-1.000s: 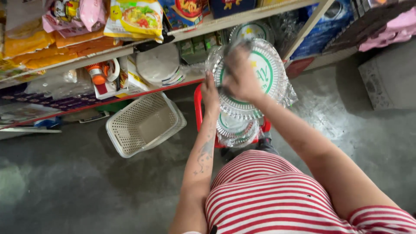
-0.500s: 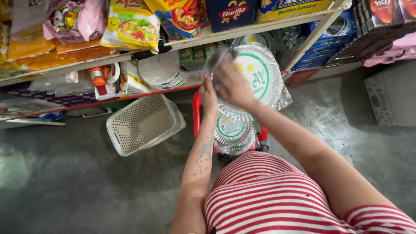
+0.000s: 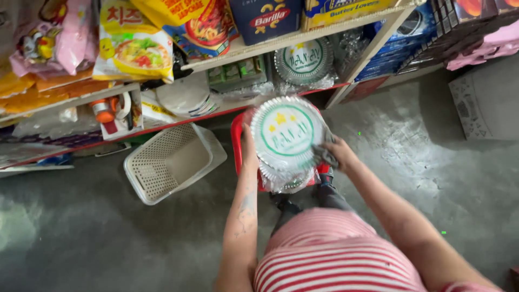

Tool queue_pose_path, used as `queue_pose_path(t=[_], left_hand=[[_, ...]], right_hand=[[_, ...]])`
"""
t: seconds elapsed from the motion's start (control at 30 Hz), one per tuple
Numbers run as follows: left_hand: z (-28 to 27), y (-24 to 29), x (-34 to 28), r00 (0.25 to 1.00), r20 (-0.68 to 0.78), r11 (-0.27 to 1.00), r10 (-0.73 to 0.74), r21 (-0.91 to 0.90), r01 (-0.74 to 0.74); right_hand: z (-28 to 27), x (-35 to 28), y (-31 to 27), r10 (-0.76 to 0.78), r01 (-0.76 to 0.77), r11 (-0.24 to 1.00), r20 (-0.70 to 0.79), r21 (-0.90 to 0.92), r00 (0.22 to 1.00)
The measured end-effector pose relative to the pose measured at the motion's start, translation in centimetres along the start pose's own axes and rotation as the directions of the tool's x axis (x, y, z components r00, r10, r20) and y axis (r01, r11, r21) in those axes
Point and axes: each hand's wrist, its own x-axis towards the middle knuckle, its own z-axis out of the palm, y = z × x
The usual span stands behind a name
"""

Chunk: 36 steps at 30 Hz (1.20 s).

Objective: Wiping dust off of plastic-wrapped stacks of paper plates using a cloth.

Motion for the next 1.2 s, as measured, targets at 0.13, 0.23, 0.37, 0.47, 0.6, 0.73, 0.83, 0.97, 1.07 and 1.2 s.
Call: queue_pose_path(t=[0.13, 0.23, 0.37, 0.47, 0.6, 0.73, 0.83, 0.97, 1.07, 1.2], left_hand=[[-0.4, -4.4, 5.3, 0.994, 0.108, 0.997, 0.012, 0.074, -0.02], [-4.5, -15.8, 10.9, 0.941, 0.081, 0.865, -0.329, 0.425, 0.266], [-3.4, -21.4, 16.4, 0.978, 0.076, 0.9, -0.195, 0.409, 0.148], [-1.9, -24.9, 23.1, 0.99, 0.073, 0.929, -0.124, 0.36, 0.09], [3.0, -23.6, 26.9, 0.983, 0.14, 0.739, 0.117, 0.65, -0.18], [8.2, -21.3, 31.2, 0.96, 0.177, 0.768, 0.217, 0.576, -0.28], [8.9, -24.4, 37.4, 0.966, 0.107, 0.707, 0.234, 0.663, -0.245], [10.7, -23.9, 36.5, 0.847, 0.169, 0.535, 0.504, 0.709, -0.46], [10.9, -21.7, 33.0, 0.895, 0.177, 0.376, 0.41, 0.861, -0.343], [9.1, -20.5, 31.6, 0.821, 0.389, 0.018, 0.417, 0.9, -0.436]], right_hand=[[-2.2, 2.5, 3.9, 0.003, 0.025, 0.985, -0.158, 0.173, 0.988], [-3.3, 4.3, 3.2, -0.048, 0.082, 0.987, -0.235, 0.136, 0.971], [-3.1, 6.0, -2.1, -0.164, 0.144, 0.982, -0.181, -0.12, 0.97], [-3.1, 9.8, -4.6, -0.187, 0.146, 0.961, -0.163, -0.233, 0.969], [-5.0, 18.8, -5.7, -0.275, 0.231, 0.94, -0.155, -0.253, 0.949], [-3.1, 24.4, -9.0, -0.27, 0.239, 0.957, -0.198, -0.164, 0.943], [-3.6, 31.0, -9.2, -0.209, 0.156, 0.955, -0.198, -0.253, 0.958], [-6.1, 33.8, -7.5, -0.34, 0.075, 0.716, -0.253, -0.694, 0.906], [-3.9, 25.9, -8.9, -0.528, 0.024, 0.306, -0.149, -0.952, 0.836], [1.1, 17.9, -12.0, -0.648, 0.187, -0.106, 0.21, -0.977, 0.732]])
